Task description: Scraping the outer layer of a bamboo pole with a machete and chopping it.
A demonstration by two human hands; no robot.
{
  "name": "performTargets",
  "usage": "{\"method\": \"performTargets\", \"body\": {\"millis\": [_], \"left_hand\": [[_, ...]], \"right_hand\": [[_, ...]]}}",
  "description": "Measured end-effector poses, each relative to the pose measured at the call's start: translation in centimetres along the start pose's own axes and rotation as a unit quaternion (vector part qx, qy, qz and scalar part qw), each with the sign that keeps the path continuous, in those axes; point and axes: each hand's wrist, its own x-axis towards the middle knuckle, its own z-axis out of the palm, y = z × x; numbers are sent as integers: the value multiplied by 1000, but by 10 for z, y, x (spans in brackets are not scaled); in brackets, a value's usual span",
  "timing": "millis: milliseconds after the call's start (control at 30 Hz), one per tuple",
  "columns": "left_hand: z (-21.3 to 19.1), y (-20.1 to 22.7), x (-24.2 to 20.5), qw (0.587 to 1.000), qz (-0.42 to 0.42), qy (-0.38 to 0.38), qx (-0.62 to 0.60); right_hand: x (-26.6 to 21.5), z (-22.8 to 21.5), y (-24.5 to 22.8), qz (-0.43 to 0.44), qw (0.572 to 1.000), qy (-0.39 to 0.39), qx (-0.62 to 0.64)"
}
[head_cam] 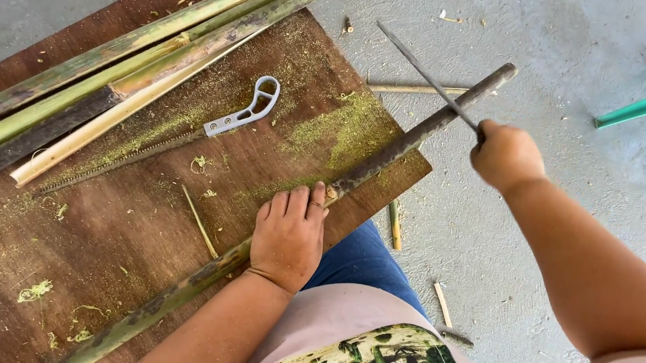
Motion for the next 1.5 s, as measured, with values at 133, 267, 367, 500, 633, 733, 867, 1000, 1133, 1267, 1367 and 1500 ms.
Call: {"method": "performTargets", "body": {"millis": [133, 267, 367, 500, 633, 733, 867, 1000, 1133, 1267, 1367, 1500], "left_hand": [[2, -1, 0, 1000, -1, -1, 2], [1, -7, 5, 1000, 10, 5, -1], [-3, -5, 6, 1000, 11, 1, 0], [-4, -4, 3, 1000, 5, -9, -1], [-1, -6, 5, 1000, 11, -11, 8], [0, -6, 6, 1000, 8, -16, 6], [0, -4, 2, 1000, 0, -21, -14], [1, -4, 2, 1000, -6, -5, -14], [1, -4, 5, 999, -12, -6, -35], [2, -3, -2, 1000, 6, -2, -14], [1, -3, -1, 1000, -2, -15, -25], [3, -3, -2, 1000, 0, -17, -21]], "right_hand": [[27, -14, 10, 107, 993, -50, 19], [21, -7, -11, 121, 984, 27, 125], [5, -6, -25, 83, 994, -34, 68], [43, 10, 28, 109, 989, 33, 92], [33, 10, 14, 123, 979, 81, 140], [2, -6, -27, 87, 993, 17, 80], [19, -3, -4, 59, 996, -44, 48], [47, 3, 12, 132, 982, 52, 126], [5, -13, -33, 112, 990, -7, 85], [15, -1, -4, 39, 999, -23, 23], [38, 9, 21, 97, 991, 39, 81], [6, -3, -20, 96, 988, 40, 117]]}}
